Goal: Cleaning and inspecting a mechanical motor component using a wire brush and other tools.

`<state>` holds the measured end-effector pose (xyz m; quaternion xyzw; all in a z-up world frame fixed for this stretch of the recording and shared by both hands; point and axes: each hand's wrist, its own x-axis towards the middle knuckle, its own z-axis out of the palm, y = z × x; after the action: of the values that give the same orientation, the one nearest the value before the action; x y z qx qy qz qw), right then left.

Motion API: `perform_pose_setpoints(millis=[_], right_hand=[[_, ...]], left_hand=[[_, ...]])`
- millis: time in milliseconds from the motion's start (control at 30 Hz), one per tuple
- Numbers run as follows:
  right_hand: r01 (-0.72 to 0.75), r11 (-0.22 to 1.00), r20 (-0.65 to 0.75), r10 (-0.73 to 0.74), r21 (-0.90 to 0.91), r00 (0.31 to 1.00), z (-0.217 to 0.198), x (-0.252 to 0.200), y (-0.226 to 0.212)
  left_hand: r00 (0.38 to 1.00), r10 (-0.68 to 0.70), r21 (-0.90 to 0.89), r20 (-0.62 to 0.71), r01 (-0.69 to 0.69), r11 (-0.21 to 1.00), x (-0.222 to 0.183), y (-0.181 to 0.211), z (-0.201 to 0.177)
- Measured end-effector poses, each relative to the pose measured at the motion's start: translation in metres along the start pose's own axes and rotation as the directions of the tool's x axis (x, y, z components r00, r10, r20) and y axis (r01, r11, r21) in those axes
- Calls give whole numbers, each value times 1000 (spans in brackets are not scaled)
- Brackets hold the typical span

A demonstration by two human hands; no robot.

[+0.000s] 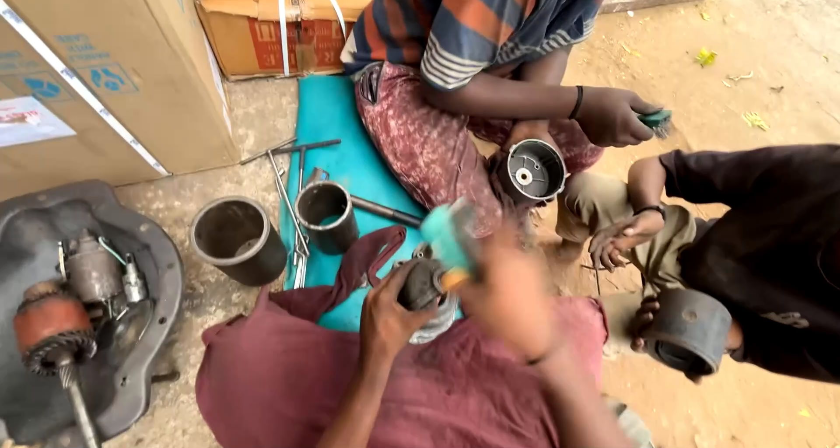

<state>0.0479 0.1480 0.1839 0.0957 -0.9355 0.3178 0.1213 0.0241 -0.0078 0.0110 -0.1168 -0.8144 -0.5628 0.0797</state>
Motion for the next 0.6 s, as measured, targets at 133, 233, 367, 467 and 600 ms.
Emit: perform_pose_setpoints(millis=[133, 233, 367, 467, 600], right_hand=[[-109, 993, 171, 114, -44, 979, -3, -39, -3], [-144, 980, 211, 171, -138, 963, -28, -53, 15], [-28, 999, 19, 28, 26, 999, -52, -42, 10], [-18, 993, -81, 28, 118, 996, -21, -11, 12], [-238, 970, 133, 241, -40, 961, 23, -39, -17]], left_hand=[[997, -69, -71, -19, 68, 995, -4, 5, 4], [988, 151, -12, -8, -151, 988, -9, 17, 9], [986, -71, 33, 148, 66, 997, -15, 39, 11], [997, -24, 10, 71, 24, 1000, 10, 21, 13], [999, -26, 20, 19, 25, 999, 4, -12, 10]])
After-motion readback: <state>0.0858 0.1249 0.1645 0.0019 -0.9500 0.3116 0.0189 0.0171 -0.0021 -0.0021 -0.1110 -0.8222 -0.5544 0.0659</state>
